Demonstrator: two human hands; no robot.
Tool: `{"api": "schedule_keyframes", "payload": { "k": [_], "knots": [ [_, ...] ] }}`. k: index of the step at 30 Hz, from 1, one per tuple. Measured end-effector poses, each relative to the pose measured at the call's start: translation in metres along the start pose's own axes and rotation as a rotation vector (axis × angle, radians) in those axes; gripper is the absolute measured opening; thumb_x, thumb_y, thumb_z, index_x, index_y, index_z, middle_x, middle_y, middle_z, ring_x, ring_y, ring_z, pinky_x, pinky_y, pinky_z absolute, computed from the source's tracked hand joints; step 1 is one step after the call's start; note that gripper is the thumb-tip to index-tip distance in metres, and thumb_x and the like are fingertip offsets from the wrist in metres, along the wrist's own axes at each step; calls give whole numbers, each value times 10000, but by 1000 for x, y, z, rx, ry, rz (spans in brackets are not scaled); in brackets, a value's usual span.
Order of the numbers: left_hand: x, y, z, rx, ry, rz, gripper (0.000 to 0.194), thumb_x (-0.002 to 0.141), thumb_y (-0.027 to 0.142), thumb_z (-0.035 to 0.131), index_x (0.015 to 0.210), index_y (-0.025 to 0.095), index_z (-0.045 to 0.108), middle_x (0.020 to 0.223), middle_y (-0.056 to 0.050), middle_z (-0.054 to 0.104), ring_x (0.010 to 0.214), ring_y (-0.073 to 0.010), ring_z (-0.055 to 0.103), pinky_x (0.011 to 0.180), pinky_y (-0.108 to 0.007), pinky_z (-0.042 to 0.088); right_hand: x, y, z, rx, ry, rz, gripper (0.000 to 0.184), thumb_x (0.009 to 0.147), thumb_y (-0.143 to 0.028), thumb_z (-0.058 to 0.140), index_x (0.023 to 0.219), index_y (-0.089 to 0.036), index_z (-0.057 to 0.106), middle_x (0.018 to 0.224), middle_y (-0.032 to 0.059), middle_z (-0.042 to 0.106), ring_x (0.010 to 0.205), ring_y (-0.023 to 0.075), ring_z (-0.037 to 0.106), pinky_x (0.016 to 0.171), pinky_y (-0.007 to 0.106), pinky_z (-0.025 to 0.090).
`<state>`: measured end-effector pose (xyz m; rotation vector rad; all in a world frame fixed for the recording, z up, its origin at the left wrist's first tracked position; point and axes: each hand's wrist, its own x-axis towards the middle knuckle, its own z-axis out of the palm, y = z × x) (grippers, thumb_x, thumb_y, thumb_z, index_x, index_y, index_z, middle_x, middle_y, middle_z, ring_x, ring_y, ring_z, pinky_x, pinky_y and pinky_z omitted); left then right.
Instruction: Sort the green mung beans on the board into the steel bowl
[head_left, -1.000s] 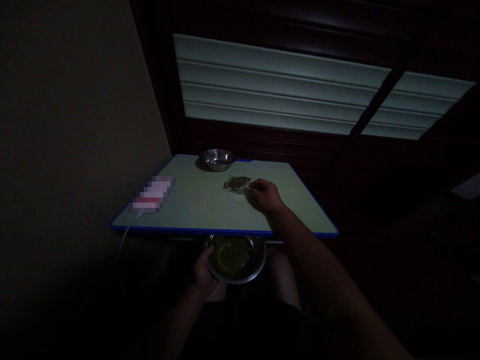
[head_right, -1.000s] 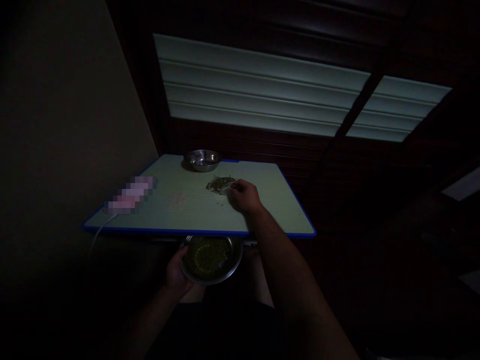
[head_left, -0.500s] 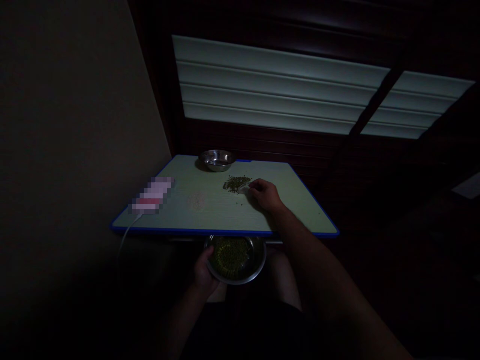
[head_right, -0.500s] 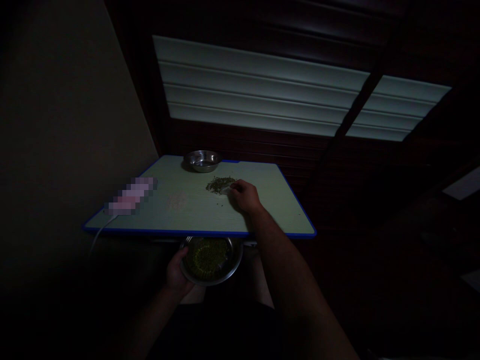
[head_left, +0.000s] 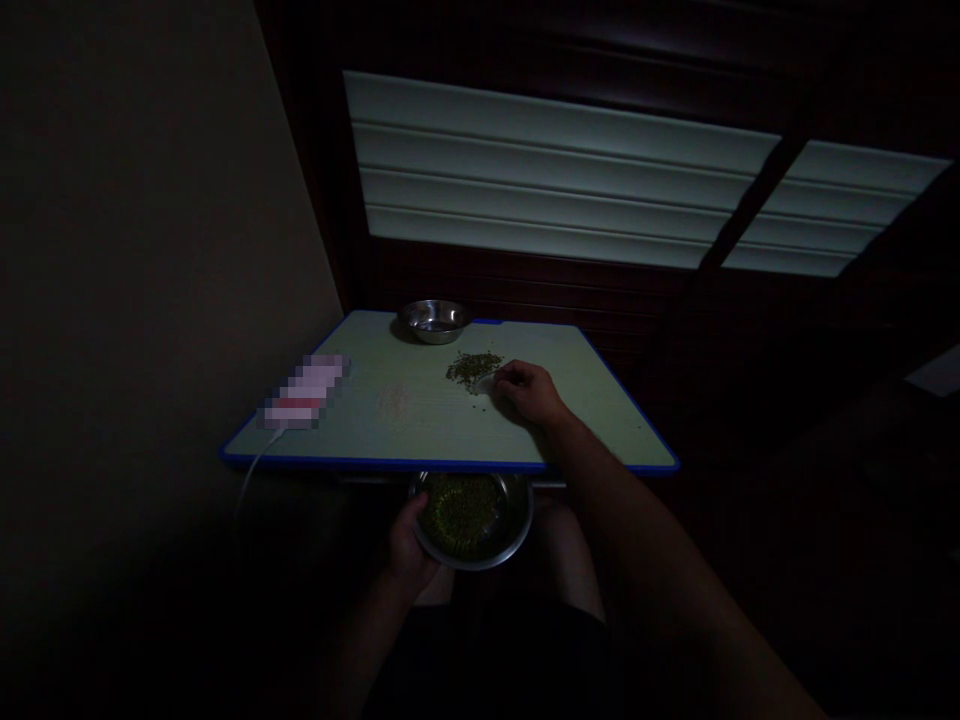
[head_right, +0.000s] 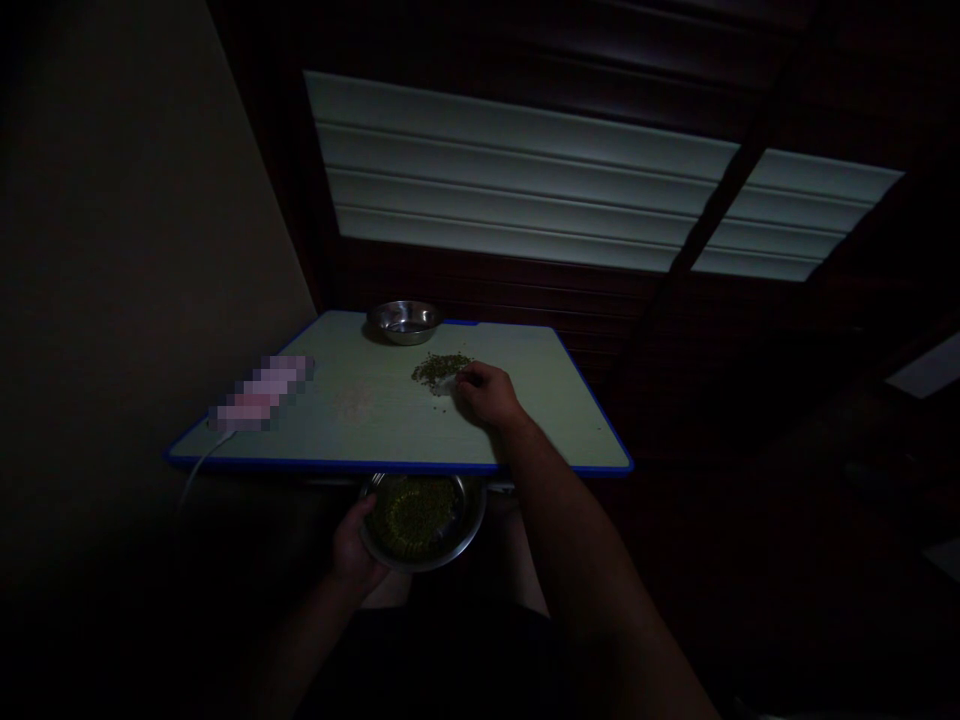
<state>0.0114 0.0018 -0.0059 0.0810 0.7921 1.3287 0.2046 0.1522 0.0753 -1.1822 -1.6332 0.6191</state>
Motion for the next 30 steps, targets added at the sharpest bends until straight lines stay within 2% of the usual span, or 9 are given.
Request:
{"api": "schedule_keyframes", "payload": {
  "k": [8,17,25,30],
  "knots": [
    [0,0,-2,-11,-24,-8,205,709,246,593,825,140,724,825,-118,761,1044,-343,652,950,-506,478,1,3,-2,-64,107,27,116,636,-251,574,713,-187,633,705,2,667,687,147,590,692,276,469],
    [-3,0,1,6,5,20,202,722,258,590,813,138,725,808,-102,761,945,-314,687,923,-477,498,0,-2,-1,-102,68,42,115,622,-220,565,701,-176,636,672,0,661,646,138,578,651,258,454],
    [0,-1,0,14,14,42,207,694,260,604,819,146,722,807,-95,759,967,-319,679,926,-481,494,0,-3,-1,-87,44,17,111,641,-237,575,712,-180,639,677,-6,664,647,132,575,662,257,457],
    [2,-1,-3,-3,-22,7,202,701,261,610,826,149,723,836,-112,760,1017,-339,660,941,-502,479,0,-5,0,-41,47,19,84,628,-216,576,683,-175,624,660,-2,654,644,133,576,653,251,454]
  ]
}}
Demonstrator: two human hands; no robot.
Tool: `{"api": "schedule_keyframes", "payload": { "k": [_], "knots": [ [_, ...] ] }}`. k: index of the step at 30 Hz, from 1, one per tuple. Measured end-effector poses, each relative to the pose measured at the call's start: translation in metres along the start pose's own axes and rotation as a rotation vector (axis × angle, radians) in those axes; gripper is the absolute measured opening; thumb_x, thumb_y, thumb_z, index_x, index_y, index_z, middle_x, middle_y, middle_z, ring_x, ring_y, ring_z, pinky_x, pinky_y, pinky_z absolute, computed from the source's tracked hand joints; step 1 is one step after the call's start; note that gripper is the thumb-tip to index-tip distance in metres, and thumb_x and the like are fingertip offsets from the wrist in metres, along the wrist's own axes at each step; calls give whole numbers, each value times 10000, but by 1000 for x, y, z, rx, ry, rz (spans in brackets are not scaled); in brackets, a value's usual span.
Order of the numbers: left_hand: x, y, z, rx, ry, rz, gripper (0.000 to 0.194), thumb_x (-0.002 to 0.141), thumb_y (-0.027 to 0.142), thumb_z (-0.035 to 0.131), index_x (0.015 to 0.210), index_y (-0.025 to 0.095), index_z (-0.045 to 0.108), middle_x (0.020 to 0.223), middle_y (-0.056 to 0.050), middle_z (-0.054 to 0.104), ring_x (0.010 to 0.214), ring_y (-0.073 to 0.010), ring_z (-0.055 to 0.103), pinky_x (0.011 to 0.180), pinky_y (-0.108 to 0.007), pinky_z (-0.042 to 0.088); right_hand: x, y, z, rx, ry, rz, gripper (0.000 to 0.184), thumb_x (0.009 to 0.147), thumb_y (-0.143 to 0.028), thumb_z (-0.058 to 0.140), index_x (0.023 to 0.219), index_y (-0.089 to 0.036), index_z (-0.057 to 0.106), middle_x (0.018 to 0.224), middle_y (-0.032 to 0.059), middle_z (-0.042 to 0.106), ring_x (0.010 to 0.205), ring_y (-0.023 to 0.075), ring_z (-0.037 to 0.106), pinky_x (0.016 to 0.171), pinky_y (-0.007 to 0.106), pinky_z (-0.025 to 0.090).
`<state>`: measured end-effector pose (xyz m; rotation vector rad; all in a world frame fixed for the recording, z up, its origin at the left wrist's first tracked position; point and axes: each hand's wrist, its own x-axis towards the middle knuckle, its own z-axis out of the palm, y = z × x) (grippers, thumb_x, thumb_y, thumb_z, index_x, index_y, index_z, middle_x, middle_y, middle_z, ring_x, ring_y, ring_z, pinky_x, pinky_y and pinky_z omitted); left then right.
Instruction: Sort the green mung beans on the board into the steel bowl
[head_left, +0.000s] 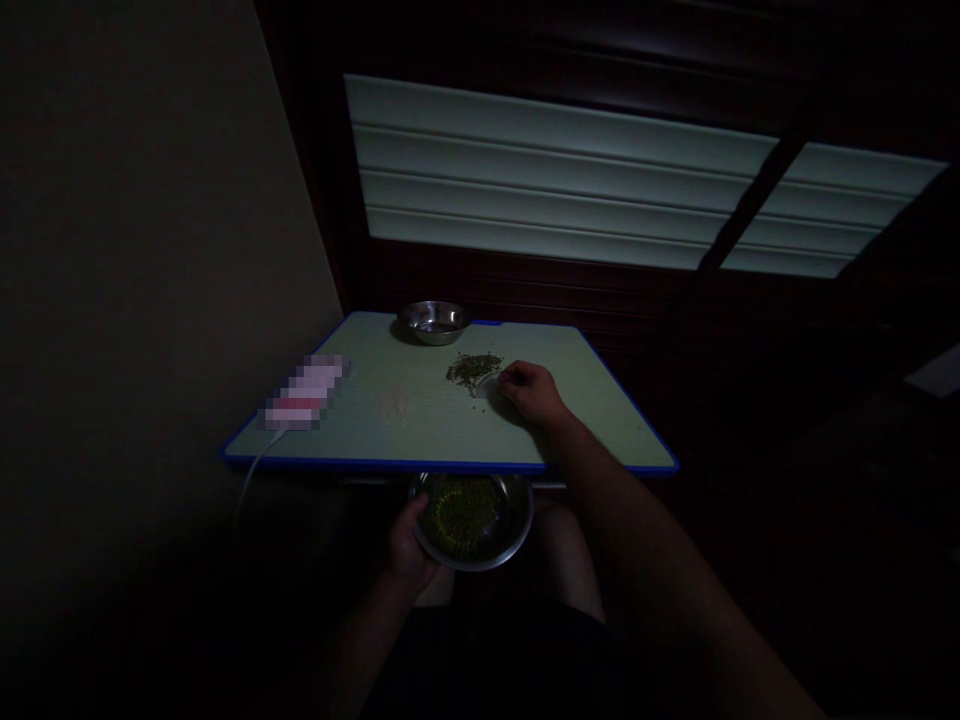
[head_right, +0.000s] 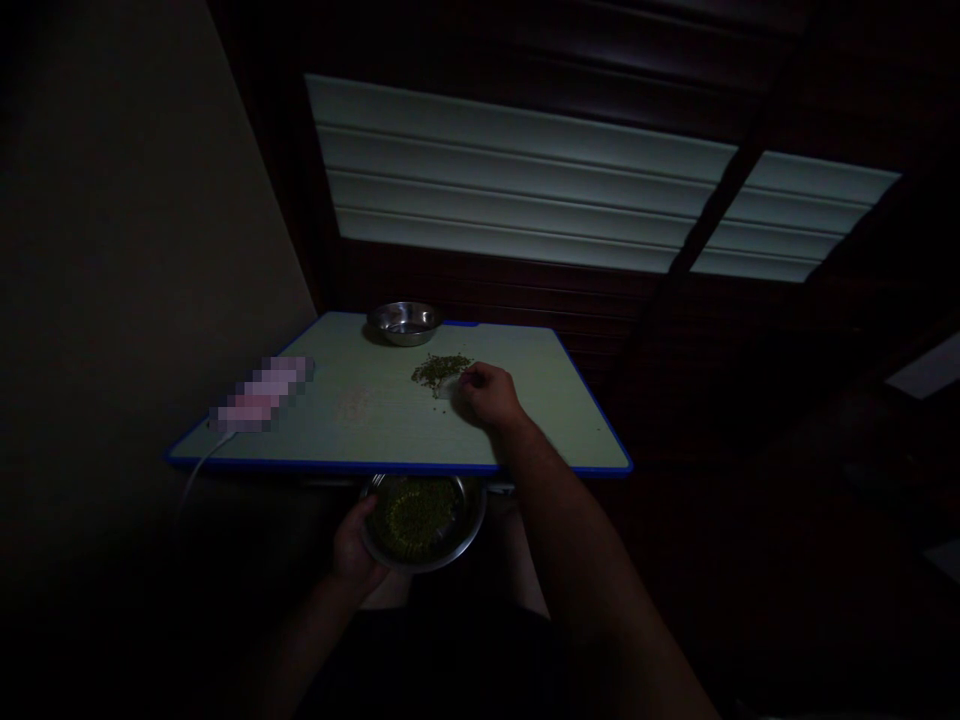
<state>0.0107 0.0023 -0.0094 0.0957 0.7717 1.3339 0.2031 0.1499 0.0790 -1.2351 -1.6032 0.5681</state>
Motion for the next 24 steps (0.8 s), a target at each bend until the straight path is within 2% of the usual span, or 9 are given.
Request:
{"api": "schedule_keyframes", "payload": {
  "k": [17,24],
  "knots": [
    [-2,1,3,9,15,0,203,712,252,593,818,140,724,809,-105,763,990,-329,674,952,-494,478,-1,0,1,-51,-27,-16,127,663,-242,602,749,-166,656,724,16,682,677,136,587,689,262,460],
    [-4,1,5,6,30,-16,190,727,245,574,761,133,724,782,-105,762,914,-310,697,936,-478,490,0,-1,2,2,-97,20,130,641,-261,615,718,-159,638,684,0,650,641,122,551,659,255,441]
  ]
}}
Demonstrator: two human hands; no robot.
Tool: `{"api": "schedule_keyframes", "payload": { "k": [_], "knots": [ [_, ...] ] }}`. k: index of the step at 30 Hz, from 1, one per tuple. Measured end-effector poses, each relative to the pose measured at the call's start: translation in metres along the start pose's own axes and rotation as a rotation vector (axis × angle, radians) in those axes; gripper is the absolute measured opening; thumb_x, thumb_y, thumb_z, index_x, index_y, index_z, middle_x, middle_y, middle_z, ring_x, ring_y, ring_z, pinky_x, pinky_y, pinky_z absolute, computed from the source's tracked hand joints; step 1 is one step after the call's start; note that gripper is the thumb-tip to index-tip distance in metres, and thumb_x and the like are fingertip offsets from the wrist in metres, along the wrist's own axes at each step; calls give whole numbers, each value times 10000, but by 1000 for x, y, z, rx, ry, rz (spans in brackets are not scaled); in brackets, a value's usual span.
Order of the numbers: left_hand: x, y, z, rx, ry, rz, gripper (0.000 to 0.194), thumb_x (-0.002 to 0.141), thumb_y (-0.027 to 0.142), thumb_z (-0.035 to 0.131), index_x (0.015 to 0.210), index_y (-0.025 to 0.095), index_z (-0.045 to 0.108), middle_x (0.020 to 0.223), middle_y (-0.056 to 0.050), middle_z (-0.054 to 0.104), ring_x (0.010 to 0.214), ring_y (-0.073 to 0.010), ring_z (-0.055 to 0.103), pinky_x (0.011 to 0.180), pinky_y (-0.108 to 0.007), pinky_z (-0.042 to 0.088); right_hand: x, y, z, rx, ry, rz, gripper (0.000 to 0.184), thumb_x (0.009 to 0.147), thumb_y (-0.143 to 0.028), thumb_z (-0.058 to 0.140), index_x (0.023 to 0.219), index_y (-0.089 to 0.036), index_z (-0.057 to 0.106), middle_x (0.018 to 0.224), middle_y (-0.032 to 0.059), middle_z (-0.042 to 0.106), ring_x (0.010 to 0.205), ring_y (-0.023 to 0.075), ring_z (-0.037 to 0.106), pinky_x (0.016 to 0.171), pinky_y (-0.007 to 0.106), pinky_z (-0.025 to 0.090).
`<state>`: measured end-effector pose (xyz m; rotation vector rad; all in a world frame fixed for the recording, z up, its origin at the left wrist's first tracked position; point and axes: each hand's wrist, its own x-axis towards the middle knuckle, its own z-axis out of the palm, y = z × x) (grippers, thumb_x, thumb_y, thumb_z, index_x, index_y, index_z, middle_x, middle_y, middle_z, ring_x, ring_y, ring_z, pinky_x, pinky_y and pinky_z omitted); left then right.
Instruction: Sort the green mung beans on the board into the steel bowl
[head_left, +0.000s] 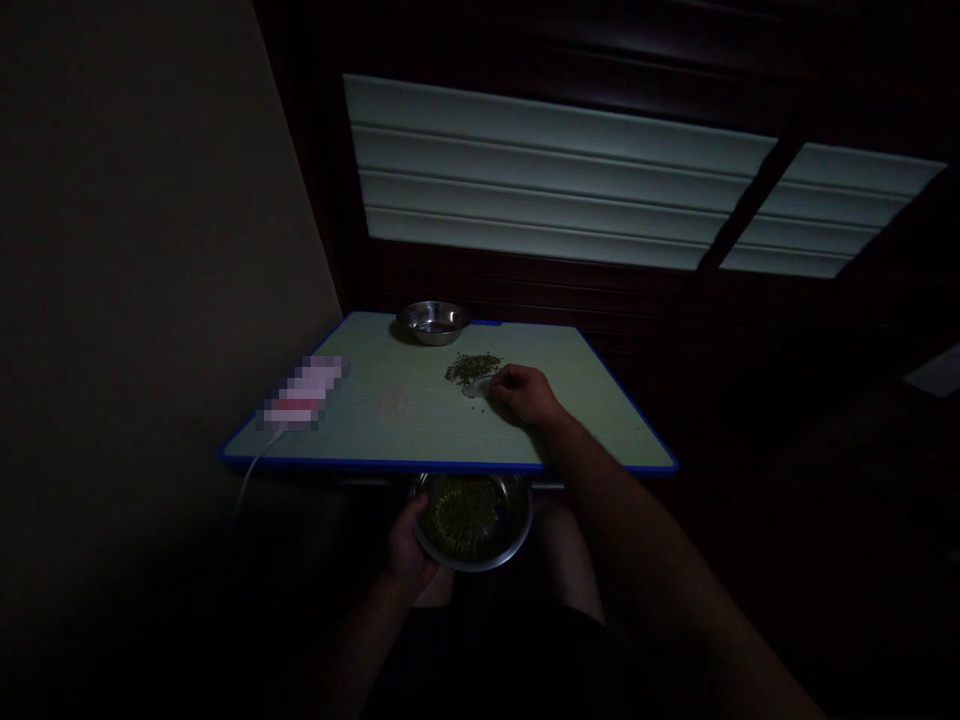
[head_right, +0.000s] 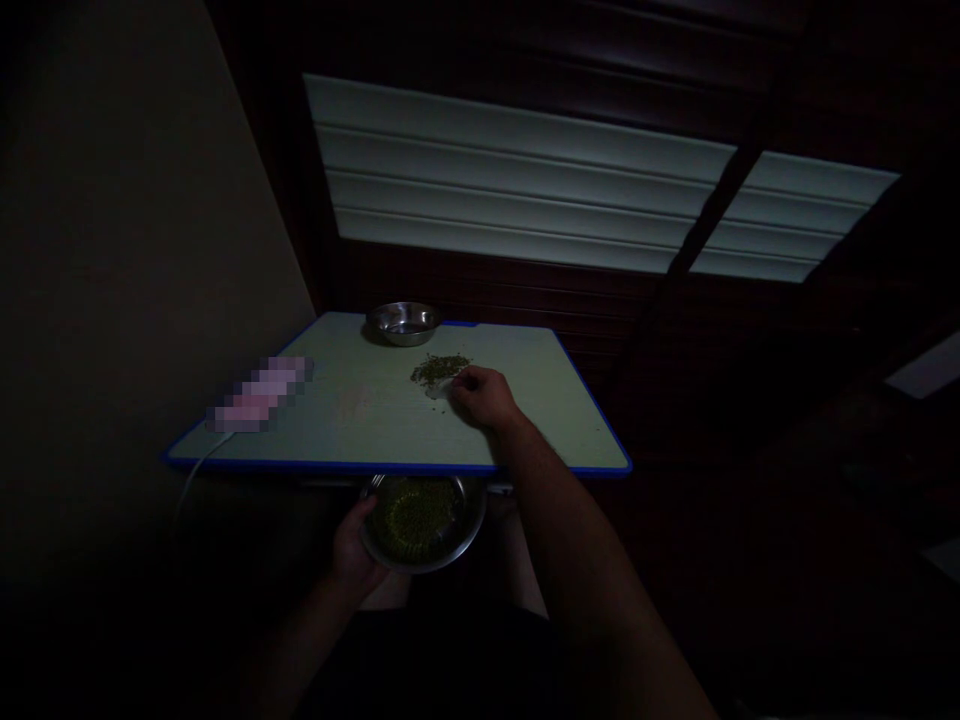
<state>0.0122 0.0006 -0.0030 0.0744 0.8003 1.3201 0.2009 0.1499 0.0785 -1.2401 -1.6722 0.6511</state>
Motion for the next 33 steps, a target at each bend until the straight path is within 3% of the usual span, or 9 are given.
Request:
{"api": "schedule_keyframes", "payload": {
  "k": [11,18,25,33],
  "knots": [
    [2,0,-1,-6,-1,7,191,708,248,593,777,128,724,823,-128,762,985,-339,674,947,-501,477,-3,-2,-2,83,-106,51,143,634,-292,614,684,-158,626,635,3,613,591,118,515,599,259,416],
    [2,-1,-1,12,9,17,214,728,253,566,781,126,730,799,-114,763,908,-309,696,935,-477,489,1,0,3,26,-52,-33,187,689,-331,623,742,-159,672,720,27,669,674,141,570,688,282,440],
    [2,-2,-1,5,35,15,207,732,244,569,787,126,730,789,-111,760,890,-304,699,921,-471,498,1,-6,9,85,-176,-18,181,685,-306,649,776,-157,698,744,27,682,687,135,570,697,280,448],
    [2,-1,-1,-7,17,23,185,717,247,596,766,128,729,778,-109,758,838,-294,705,906,-461,502,-6,-14,-1,238,-350,17,208,638,-318,688,741,-138,677,700,33,671,648,121,540,656,275,432]
  ]
}}
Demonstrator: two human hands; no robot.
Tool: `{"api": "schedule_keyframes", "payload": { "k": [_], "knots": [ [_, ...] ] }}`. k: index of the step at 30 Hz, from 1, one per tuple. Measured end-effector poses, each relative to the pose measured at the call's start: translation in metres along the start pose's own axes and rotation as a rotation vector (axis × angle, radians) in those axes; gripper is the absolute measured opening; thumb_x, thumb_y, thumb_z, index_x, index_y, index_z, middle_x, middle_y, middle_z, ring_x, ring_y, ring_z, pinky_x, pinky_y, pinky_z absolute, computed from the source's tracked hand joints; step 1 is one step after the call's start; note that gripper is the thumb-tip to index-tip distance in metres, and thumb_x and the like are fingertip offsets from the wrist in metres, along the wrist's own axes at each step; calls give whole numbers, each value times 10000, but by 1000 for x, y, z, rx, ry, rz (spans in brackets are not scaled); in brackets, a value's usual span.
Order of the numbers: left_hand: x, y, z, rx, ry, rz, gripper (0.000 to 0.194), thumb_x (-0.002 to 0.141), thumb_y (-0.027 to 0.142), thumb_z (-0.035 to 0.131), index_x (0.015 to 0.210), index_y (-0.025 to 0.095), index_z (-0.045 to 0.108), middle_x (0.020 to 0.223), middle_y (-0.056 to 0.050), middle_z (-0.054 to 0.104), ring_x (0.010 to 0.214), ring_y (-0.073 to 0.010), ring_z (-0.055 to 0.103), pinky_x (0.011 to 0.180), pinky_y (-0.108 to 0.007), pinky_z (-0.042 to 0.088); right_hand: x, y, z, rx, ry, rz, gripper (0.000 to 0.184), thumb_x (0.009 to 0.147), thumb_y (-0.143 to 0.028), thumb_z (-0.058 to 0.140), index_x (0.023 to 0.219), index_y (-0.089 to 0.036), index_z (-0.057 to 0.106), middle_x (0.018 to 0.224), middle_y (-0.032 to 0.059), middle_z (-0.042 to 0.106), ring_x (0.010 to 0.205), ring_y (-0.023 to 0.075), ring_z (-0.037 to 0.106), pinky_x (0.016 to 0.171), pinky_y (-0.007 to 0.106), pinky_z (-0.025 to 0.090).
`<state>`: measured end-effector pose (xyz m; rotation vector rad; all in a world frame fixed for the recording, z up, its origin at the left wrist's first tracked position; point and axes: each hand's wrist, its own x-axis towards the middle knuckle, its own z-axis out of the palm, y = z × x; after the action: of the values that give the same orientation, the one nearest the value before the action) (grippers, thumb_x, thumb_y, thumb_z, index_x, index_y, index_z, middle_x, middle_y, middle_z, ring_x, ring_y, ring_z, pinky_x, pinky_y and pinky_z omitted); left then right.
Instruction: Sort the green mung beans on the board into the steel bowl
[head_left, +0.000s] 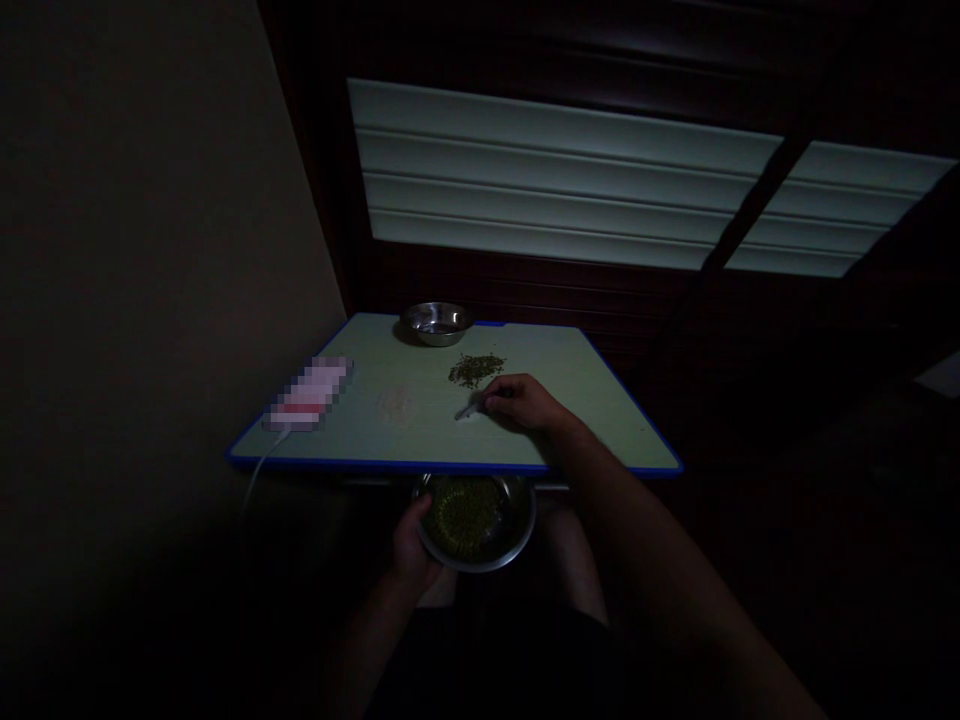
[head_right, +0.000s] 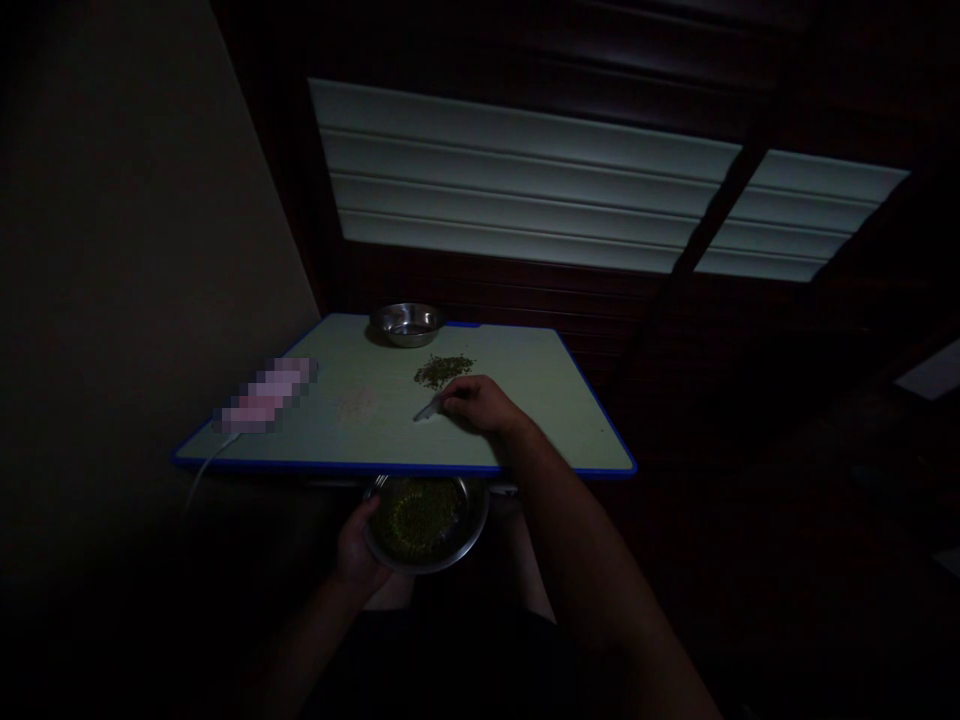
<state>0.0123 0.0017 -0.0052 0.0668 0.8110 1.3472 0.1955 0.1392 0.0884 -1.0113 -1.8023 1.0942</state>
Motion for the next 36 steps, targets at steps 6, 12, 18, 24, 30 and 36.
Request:
{"api": "schedule_keyframes", "payload": {
  "k": [6,12,18,24,30,36],
  "knots": [
    [1,0,0,-12,-6,-21,179,721,245,587,744,134,725,767,-107,758,849,-296,704,916,-459,496,-6,-7,-5,29,139,129,245,613,-358,701,709,-134,673,623,17,625,558,105,490,554,252,395],
    [-2,1,2,3,-4,-4,185,720,231,588,773,125,730,770,-97,760,811,-272,708,901,-436,510,-8,-6,-19,-104,279,305,168,604,-296,694,643,-135,662,572,13,602,501,102,467,494,247,364],
    [-3,1,2,24,-10,-2,198,724,245,580,789,135,731,780,-87,764,812,-263,708,865,-415,529,-12,-12,-11,-248,136,275,75,588,-192,691,608,-144,637,550,4,605,511,94,489,508,227,373],
    [1,-1,-1,12,-1,-4,204,726,244,584,800,121,729,799,-106,760,823,-275,701,891,-436,508,-24,-30,2,-298,-18,337,85,618,-206,690,650,-139,650,535,4,600,483,97,499,491,225,364],
    [0,0,0,-3,-21,-21,195,728,235,589,793,116,728,789,-106,758,800,-269,702,876,-425,512,-29,-41,7,-325,-165,288,102,622,-232,697,660,-141,672,575,1,627,523,96,513,529,223,375],
    [-2,1,0,1,-27,-9,190,735,242,591,798,129,731,798,-97,762,805,-265,704,869,-417,517,-32,-49,12,-322,-273,283,106,628,-249,693,656,-151,669,550,-20,607,502,88,497,521,222,367]
  ]
}}
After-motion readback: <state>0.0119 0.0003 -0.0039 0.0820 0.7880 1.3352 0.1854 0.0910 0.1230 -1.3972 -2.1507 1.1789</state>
